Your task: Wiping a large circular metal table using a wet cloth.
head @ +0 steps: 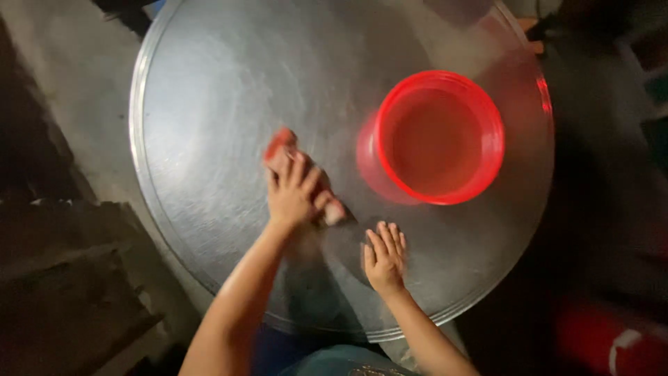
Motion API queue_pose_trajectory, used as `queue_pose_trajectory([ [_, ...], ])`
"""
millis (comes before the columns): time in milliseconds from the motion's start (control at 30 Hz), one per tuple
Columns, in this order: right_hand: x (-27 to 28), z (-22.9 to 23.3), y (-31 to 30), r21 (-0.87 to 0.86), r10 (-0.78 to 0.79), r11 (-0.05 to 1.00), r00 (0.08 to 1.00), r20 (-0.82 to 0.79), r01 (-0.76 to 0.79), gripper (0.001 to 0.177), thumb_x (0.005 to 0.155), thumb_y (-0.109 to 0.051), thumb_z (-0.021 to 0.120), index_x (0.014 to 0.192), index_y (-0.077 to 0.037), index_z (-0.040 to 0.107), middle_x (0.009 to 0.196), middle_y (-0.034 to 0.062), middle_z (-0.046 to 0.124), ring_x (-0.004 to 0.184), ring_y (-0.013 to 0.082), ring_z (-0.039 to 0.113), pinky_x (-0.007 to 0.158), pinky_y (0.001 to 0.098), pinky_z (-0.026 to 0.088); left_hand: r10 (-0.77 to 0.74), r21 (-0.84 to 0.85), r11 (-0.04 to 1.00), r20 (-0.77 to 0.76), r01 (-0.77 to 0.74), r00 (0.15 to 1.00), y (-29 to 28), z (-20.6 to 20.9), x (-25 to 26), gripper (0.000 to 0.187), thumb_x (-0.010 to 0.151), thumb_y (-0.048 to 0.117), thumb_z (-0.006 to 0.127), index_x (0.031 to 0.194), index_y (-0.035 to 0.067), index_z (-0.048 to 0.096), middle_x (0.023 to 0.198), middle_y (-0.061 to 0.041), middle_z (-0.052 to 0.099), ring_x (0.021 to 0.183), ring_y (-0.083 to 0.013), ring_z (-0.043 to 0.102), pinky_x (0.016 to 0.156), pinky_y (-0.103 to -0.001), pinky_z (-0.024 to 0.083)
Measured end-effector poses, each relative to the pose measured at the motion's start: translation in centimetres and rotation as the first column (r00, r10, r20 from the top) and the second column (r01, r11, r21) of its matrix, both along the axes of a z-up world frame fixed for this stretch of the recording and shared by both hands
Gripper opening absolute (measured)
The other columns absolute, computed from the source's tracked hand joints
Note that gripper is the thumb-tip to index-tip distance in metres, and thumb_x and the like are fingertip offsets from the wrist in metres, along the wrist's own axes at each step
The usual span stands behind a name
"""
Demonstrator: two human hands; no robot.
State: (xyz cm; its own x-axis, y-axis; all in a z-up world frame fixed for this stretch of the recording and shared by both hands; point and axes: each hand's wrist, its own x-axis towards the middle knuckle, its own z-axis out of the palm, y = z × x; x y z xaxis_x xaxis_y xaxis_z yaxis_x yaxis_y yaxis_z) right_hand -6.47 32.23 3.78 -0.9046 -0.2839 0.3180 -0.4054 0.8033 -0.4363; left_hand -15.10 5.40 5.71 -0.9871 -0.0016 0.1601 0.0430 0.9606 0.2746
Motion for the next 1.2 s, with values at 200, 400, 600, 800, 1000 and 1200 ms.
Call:
queue_pose_trajectory([
  [200, 0.1, -0.2, -0.1, 0.057, -0.007, 0.998, 1.0, 0.021, 0.006, 0.037, 0.094, -0.027, 0.065, 0.128, -0.011, 0.068, 0.147, 0.0173, 0.057, 0.14, 0.0424, 0.046, 0.119, 0.0572, 0.031, 0.38, -0.117, 0.907, -0.185, -0.404, 0.906, -14.1, -4.9, -1.5, 0.067, 0.095, 0.07, 0.062, 0.14, 0.021, 0.064, 0.165, -0.021, 0.04, 0.154, -0.0483, 0.027, 0.12, -0.07, 0.015],
  [400, 0.3, -0.1, -0.4, 0.14, -0.009, 0.99, 0.998, 0.058, 0.001, 0.043, 0.094, -0.032, 0.066, 0.131, -0.009, 0.061, 0.151, 0.0195, 0.049, 0.146, 0.0435, 0.039, 0.12, 0.0613, 0.028, 0.62, -0.229, 0.733, -0.162, -0.64, 0.768, -16.7, -3.2, 6.5, 0.077, 0.101, 0.071, 0.061, 0.148, 0.01, 0.061, 0.168, -0.034, 0.032, 0.16, -0.0504, 0.019, 0.124, -0.069, 0.014],
  [600, 0.5, -0.5, -0.7, 0.159, -0.018, 0.987, 1.0, 0.013, 0.015, 0.048, 0.095, -0.037, 0.065, 0.133, -0.009, 0.057, 0.153, 0.0189, 0.046, 0.146, 0.0439, 0.037, 0.12, 0.0624, 0.027, 0.753, -0.132, 0.657, 0.072, -0.742, 0.654, -9.7, -1.3, 5.7, 0.096, 0.082, 0.08, 0.061, 0.147, 0.01, 0.054, 0.164, -0.031, 0.018, 0.151, -0.0552, 0.016, 0.108, -0.078, 0.018],
  [800, 0.4, -0.2, -0.6, 0.203, -0.005, 0.979, 0.999, 0.048, -0.005, 0.049, 0.094, -0.037, 0.065, 0.133, -0.009, 0.056, 0.153, 0.0196, 0.044, 0.147, 0.0441, 0.035, 0.119, 0.0631, 0.026, 0.572, 0.013, 0.819, -0.091, -0.573, 0.815, -5.9, -2.6, -3.6, 0.089, 0.075, 0.079, 0.069, 0.134, 0.014, 0.058, 0.164, -0.031, 0.022, 0.148, -0.0574, 0.018, 0.11, -0.077, 0.021],
  [1000, 0.1, -0.9, -0.1, 0.204, 0.001, 0.979, 1.0, 0.017, -0.004, 0.05, 0.093, -0.036, 0.066, 0.134, -0.009, 0.056, 0.154, 0.0175, 0.045, 0.147, 0.0421, 0.036, 0.121, 0.062, 0.027, 0.287, 0.103, 0.95, 0.077, -0.294, 0.955, 0.6, -2.1, -11.3, 0.099, 0.071, 0.067, 0.072, 0.15, 0.014, 0.048, 0.165, -0.022, 0.027, 0.148, -0.0473, 0.021, 0.117, -0.069, 0.018],
  [1200, 0.1, -1.2, 0.5, 0.205, 0.034, 0.978, 0.999, 0.041, -0.042, 0.052, 0.092, -0.034, 0.068, 0.135, -0.009, 0.055, 0.154, 0.0167, 0.045, 0.147, 0.0415, 0.037, 0.121, 0.0627, 0.027, -0.172, 0.015, 0.985, 0.047, 0.172, 0.984, -0.1, -2.9, -11.6, 0.079, 0.083, 0.061, 0.068, 0.148, 0.019, 0.052, 0.164, -0.012, 0.035, 0.155, -0.0357, 0.025, 0.124, -0.061, 0.021],
])
